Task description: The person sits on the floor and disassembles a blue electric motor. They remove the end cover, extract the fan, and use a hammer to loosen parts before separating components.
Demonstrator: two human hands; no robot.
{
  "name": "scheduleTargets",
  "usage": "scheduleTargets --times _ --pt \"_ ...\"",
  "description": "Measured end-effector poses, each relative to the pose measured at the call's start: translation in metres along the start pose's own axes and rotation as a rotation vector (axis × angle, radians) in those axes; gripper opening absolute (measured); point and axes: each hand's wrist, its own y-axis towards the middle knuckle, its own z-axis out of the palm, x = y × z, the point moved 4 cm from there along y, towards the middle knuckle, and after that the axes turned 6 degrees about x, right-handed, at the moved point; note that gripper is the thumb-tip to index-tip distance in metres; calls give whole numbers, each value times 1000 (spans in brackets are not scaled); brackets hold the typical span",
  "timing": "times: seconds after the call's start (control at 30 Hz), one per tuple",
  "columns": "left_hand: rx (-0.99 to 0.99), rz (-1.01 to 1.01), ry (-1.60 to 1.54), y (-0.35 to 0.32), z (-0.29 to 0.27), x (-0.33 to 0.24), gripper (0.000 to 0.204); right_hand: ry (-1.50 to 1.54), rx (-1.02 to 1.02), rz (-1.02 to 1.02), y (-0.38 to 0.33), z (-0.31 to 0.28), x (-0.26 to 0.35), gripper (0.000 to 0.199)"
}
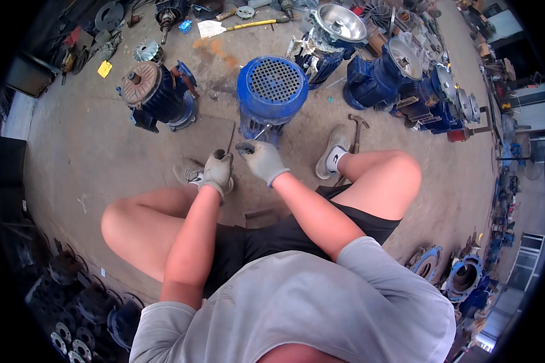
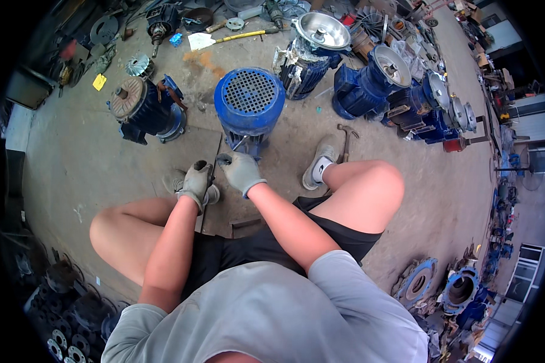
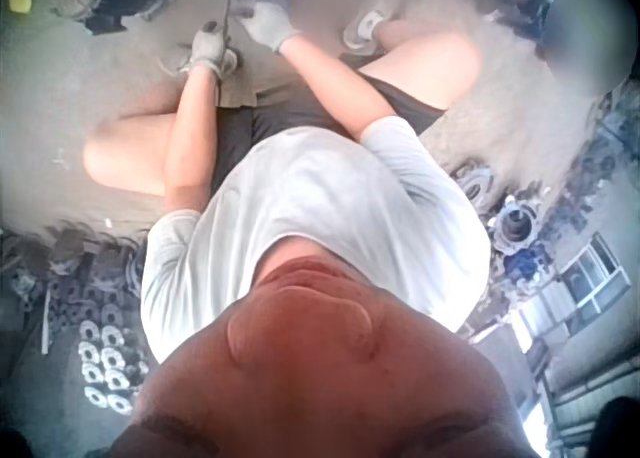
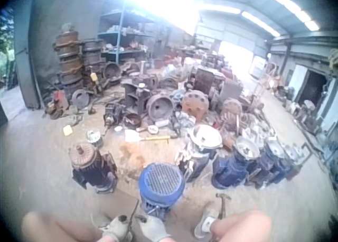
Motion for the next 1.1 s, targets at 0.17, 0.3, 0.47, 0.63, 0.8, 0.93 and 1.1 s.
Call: scheduleTargets --times 0.17,0.3,0.47,0.63,0.8,0.93,1.1 --pt "111 82 -341 -30 20 -46 40 -161 -89 5 -17 -17 -14 20" --pt "172 149 -138 -45 42 -81 41 -160 -106 18 -29 -50 -38 21" --pt "66 470 50 -12 91 -70 40 -169 -235 88 -40 -88 -45 12" --pt "353 178 -661 -45 126 -128 30 447 -472 58 -41 -128 -66 15" --pt "429 519 -562 -22 97 -108 26 733 -88 67 -31 -110 64 19" --pt "533 22 -943 -48 64 -125 28 823 -13 60 -17 -61 62 28" --pt "259 197 -593 -16 19 -97 31 810 261 -80 -6 -24 53 53"
